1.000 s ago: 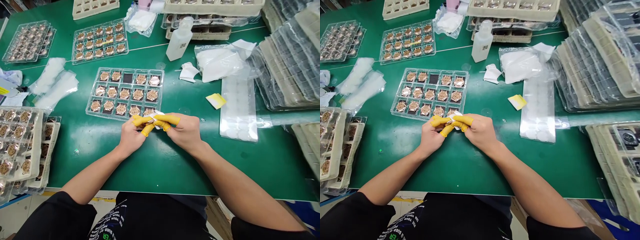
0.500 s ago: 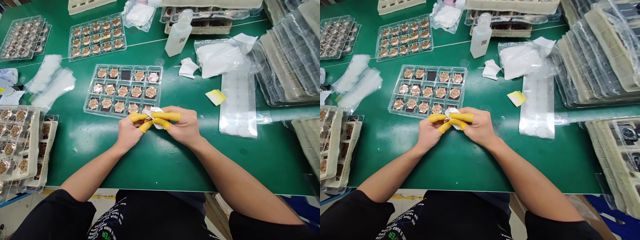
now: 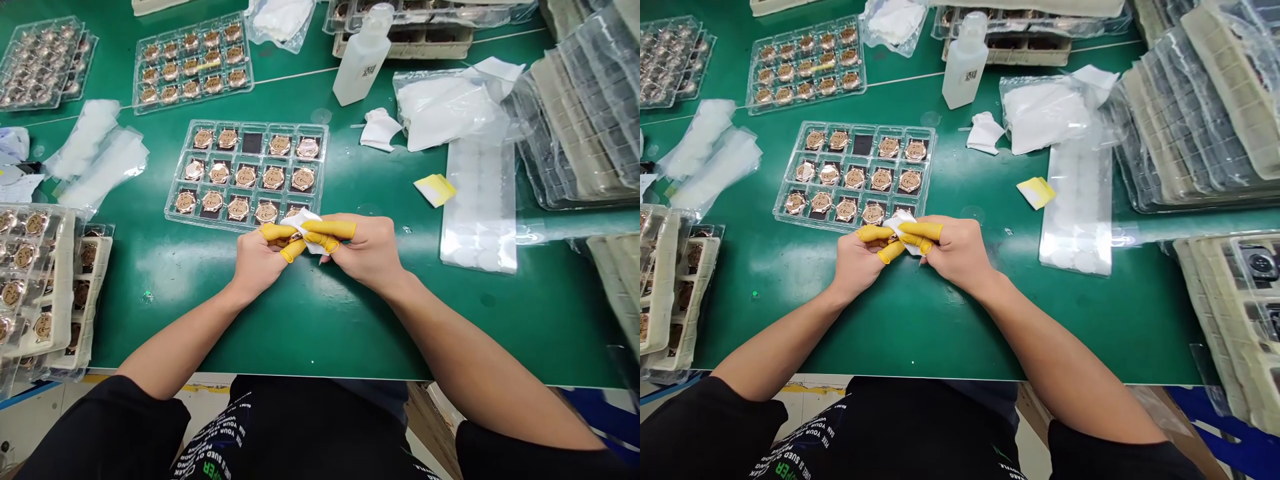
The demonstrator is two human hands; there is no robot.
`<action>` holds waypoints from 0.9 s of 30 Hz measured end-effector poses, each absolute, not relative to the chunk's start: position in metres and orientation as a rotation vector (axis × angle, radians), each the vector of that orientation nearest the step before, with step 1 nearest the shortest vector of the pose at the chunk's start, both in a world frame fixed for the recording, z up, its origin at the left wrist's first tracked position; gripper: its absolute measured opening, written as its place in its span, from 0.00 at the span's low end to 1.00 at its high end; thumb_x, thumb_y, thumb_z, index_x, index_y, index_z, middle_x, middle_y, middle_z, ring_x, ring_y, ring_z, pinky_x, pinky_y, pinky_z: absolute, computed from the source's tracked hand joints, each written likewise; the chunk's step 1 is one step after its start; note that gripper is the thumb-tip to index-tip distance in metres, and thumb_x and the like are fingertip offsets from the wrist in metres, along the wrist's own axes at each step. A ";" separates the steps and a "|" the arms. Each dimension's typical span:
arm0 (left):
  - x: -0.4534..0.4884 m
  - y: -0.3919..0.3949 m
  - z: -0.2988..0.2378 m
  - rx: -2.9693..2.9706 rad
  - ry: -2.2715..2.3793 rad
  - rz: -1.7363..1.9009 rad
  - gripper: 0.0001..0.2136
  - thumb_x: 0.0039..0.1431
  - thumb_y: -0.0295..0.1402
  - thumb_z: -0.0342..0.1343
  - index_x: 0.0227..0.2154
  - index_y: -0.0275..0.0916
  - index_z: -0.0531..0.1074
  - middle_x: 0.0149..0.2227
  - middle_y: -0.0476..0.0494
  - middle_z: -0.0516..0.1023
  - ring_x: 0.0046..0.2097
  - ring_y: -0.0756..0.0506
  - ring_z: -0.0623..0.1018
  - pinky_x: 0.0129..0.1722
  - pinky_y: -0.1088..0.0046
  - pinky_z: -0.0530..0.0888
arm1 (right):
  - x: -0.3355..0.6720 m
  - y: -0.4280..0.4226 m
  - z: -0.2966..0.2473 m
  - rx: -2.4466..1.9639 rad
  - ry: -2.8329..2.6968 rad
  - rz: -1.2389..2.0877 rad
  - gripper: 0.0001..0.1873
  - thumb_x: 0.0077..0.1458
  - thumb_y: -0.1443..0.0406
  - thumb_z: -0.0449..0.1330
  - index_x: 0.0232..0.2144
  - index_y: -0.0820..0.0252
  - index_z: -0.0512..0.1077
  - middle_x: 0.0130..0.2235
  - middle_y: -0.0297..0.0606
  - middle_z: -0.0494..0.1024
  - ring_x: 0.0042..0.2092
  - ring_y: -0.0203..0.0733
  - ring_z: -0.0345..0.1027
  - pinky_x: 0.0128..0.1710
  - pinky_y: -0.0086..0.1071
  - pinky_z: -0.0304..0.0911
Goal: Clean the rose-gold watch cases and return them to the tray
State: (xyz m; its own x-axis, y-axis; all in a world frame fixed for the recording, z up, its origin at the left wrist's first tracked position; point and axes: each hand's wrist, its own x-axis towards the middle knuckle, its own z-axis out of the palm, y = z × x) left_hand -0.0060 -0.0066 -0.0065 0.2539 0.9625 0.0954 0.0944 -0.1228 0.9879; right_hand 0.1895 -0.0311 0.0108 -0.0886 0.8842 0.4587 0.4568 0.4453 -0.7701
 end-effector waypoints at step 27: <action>-0.003 -0.015 -0.002 1.435 1.089 1.198 0.09 0.53 0.38 0.73 0.37 0.43 0.86 0.39 0.46 0.87 0.40 0.46 0.86 0.42 0.69 0.84 | 0.180 -0.040 0.011 -1.158 -1.785 -0.009 0.25 0.52 0.78 0.59 0.46 0.50 0.84 0.43 0.33 0.88 0.38 0.40 0.83 0.32 0.29 0.72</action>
